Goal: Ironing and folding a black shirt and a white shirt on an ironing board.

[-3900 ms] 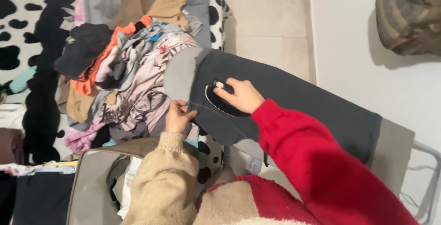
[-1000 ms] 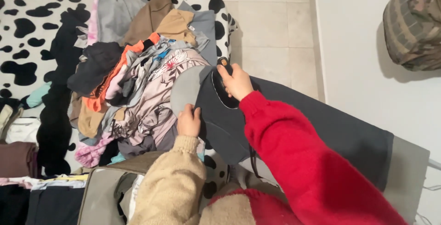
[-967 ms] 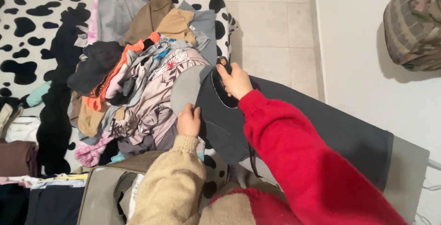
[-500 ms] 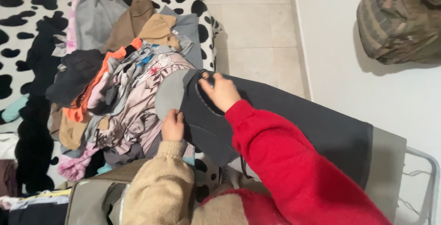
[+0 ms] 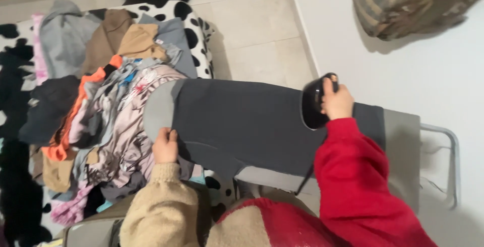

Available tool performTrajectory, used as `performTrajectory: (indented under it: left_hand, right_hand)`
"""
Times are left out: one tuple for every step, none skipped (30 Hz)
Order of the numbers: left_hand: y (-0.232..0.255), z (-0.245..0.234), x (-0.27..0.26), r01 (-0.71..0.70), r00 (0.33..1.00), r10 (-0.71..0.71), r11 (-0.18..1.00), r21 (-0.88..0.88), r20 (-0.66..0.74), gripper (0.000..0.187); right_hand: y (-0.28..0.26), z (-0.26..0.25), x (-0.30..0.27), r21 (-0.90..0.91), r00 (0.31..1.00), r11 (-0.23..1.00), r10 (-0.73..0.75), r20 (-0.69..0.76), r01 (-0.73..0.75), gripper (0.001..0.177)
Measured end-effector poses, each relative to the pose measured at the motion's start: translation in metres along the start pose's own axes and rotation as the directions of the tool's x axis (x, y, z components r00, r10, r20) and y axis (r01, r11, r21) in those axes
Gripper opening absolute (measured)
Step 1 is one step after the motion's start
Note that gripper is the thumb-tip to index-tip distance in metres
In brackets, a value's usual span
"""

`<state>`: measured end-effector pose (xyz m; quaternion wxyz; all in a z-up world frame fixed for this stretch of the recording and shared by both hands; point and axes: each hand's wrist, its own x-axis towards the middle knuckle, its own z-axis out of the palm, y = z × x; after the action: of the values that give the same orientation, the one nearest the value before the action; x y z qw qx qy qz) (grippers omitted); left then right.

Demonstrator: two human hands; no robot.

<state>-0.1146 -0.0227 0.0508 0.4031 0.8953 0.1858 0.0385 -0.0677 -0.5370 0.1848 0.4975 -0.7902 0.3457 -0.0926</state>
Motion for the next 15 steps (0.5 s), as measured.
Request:
performTrajectory:
  left_hand:
    - [-0.003, -0.001, 0.001, -0.009, 1.0, 0.009, 1.0, 0.0, 0.016, 0.022]
    - [-0.006, -0.001, 0.002, -0.021, 1.0, 0.021, 1.0, 0.019, 0.007, 0.023]
    - [-0.009, -0.001, 0.004, -0.034, 0.999, 0.034, 0.999, 0.037, -0.003, 0.025]
    - [-0.016, -0.001, 0.005, -0.045, 0.999, 0.045, 0.998, 0.035, 0.013, 0.025]
    - [-0.021, 0.001, 0.007, -0.041, 0.999, 0.041, 0.999, 0.015, 0.019, 0.026]
    - [-0.027, 0.002, 0.009, -0.037, 0.999, 0.037, 0.999, -0.005, 0.025, 0.026]
    - [-0.027, 0.001, 0.01, -0.047, 0.998, 0.047, 0.999, -0.006, 0.039, 0.026]
    - [-0.028, 0.0, 0.011, -0.052, 0.998, 0.052, 0.999, 0.015, 0.04, 0.027]
    - [-0.029, -0.002, 0.011, -0.056, 0.998, 0.055, 0.998, 0.036, 0.039, 0.027]
    - [-0.028, -0.001, 0.011, -0.064, 0.997, 0.062, 0.997, 0.037, 0.052, 0.027]
    - [-0.027, -0.002, 0.011, -0.068, 0.997, 0.066, 0.997, 0.027, 0.041, 0.026]
    - [-0.026, -0.004, 0.011, -0.071, 0.997, 0.071, 0.997, 0.018, 0.029, 0.026]
    - [-0.027, -0.004, 0.012, -0.08, 0.996, 0.079, 0.997, 0.018, 0.037, 0.026]
    - [-0.028, -0.004, 0.012, -0.064, 0.997, 0.062, 0.997, 0.048, 0.042, 0.026]
    - [-0.029, -0.003, 0.014, -0.049, 0.998, 0.046, 0.996, 0.078, 0.047, 0.026]
  right_hand:
    - [0.008, -0.018, 0.004, -0.001, 1.0, 1.0, 0.01, -0.016, -0.01, 0.05]
    - [0.017, -0.037, 0.007, -0.02, 0.997, 0.999, 0.038, -0.066, -0.04, 0.049]
    - [0.025, -0.055, 0.011, -0.036, 0.991, 0.997, 0.065, -0.117, -0.07, 0.048]
    - [0.035, -0.072, 0.012, -0.034, 0.988, 0.996, 0.074, -0.134, -0.079, 0.048]
    - [0.044, -0.089, 0.015, -0.056, 0.981, 0.994, 0.082, -0.178, -0.093, 0.049]
    - [0.053, -0.105, 0.017, -0.077, 0.971, 0.991, 0.089, -0.222, -0.108, 0.05]
    - [0.063, -0.119, 0.021, -0.075, 0.967, 0.99, 0.097, -0.236, -0.118, 0.05]
    - [0.073, -0.132, 0.024, -0.038, 0.96, 0.992, 0.11, -0.257, -0.124, 0.05]
    - [0.083, -0.145, 0.027, -0.001, 0.953, 0.992, 0.123, -0.276, -0.128, 0.05]
    - [0.087, -0.152, 0.027, 0.0, 0.949, 0.991, 0.131, -0.287, -0.137, 0.05]
    - [0.09, -0.156, 0.027, 0.054, 0.953, 0.991, 0.133, -0.271, -0.124, 0.05]
    - [0.094, -0.161, 0.027, 0.107, 0.957, 0.988, 0.134, -0.256, -0.11, 0.051]
    - [0.094, -0.157, 0.027, 0.111, 0.954, 0.987, 0.14, -0.264, -0.114, 0.051]
    - [0.095, -0.153, 0.027, 0.138, 0.957, 0.981, 0.163, -0.24, -0.132, 0.049]
    - [0.095, -0.149, 0.028, 0.166, 0.959, 0.975, 0.184, -0.215, -0.15, 0.047]
